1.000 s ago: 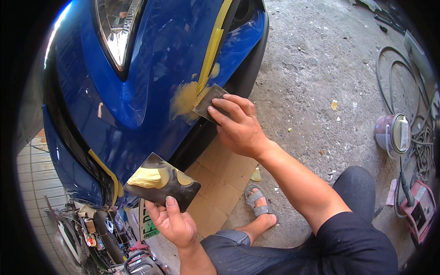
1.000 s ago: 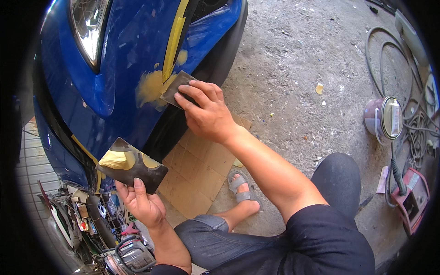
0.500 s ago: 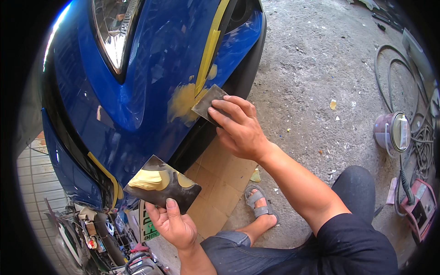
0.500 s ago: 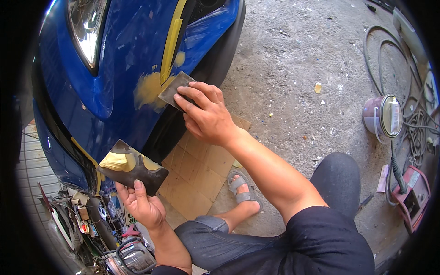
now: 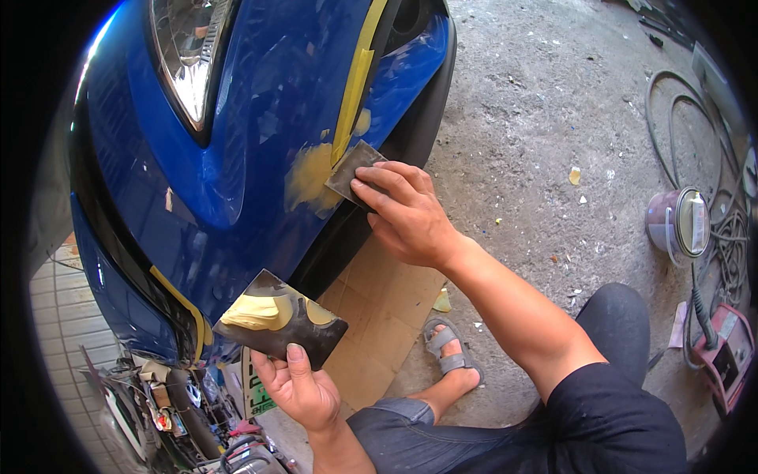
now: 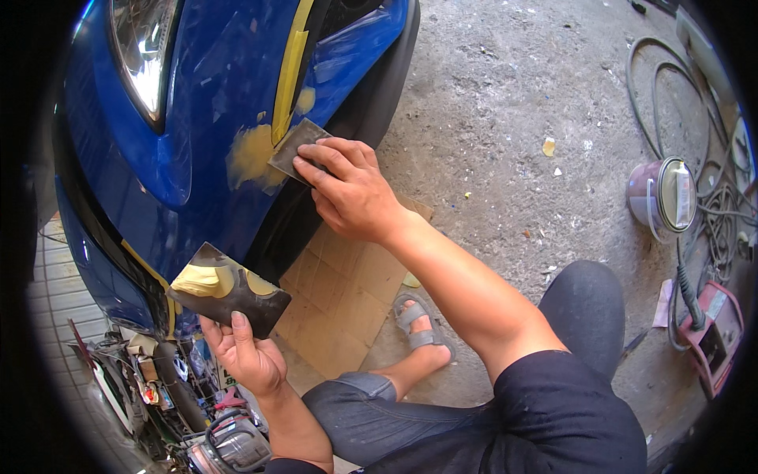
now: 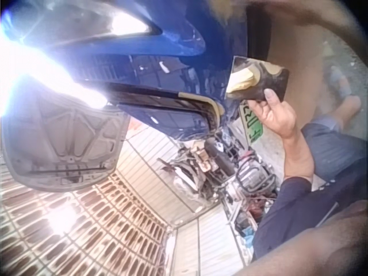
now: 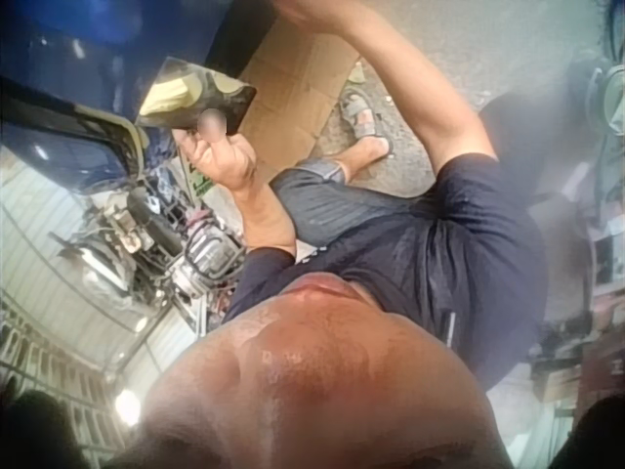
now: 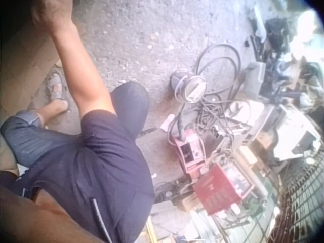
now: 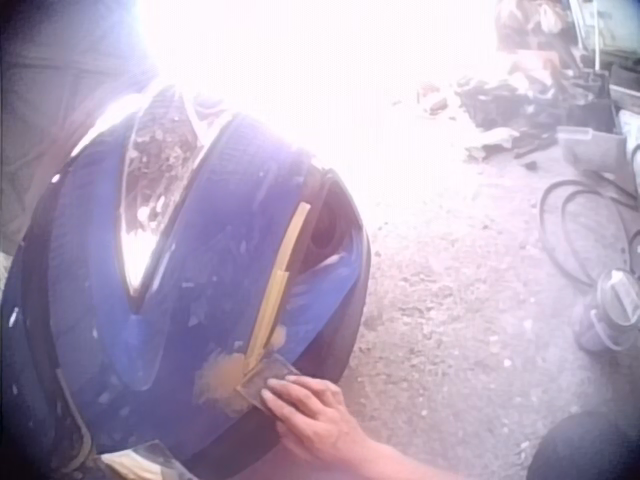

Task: The person applies yellow filler to a blue car bumper and sands the surface smooth using sandpaper.

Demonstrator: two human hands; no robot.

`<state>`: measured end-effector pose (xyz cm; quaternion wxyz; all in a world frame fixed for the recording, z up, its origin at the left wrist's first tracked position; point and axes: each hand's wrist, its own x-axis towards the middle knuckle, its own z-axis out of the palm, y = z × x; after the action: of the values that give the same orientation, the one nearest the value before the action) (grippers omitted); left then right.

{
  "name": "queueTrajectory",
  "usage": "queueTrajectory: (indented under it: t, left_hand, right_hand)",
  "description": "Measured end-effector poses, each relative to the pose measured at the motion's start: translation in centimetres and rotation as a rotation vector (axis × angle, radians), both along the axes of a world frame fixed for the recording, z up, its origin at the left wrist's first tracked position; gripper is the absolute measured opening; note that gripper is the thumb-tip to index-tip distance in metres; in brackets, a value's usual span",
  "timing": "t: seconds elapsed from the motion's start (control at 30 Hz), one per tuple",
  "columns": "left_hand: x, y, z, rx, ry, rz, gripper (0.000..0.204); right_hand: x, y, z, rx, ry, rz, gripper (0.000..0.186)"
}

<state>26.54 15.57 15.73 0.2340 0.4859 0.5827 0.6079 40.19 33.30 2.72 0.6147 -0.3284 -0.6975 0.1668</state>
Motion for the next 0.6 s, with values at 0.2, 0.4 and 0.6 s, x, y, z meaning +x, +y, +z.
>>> queueTrajectory:
  t: [0.2, 0.4, 0.6]
  left_hand:
    - [-0.1, -0.1, 0.0, -0.007, 0.013, -0.007, 0.048]
    - [0.1, 0.1, -0.1, -0.012, -0.007, 0.012, 0.049]
    - [0.1, 0.1, 0.1, -0.012, -0.011, -0.011, 0.049]
  right_hand:
    - [0.8, -0.4, 0.2, -0.009, -0.002, -0.014, 0.046]
    - [0.4, -0.1, -0.2, -0.037, -0.031, 0.022, 0.047]
    - [1.7, 0.0, 0.5, -0.02, -0.065, -0.003, 0.048]
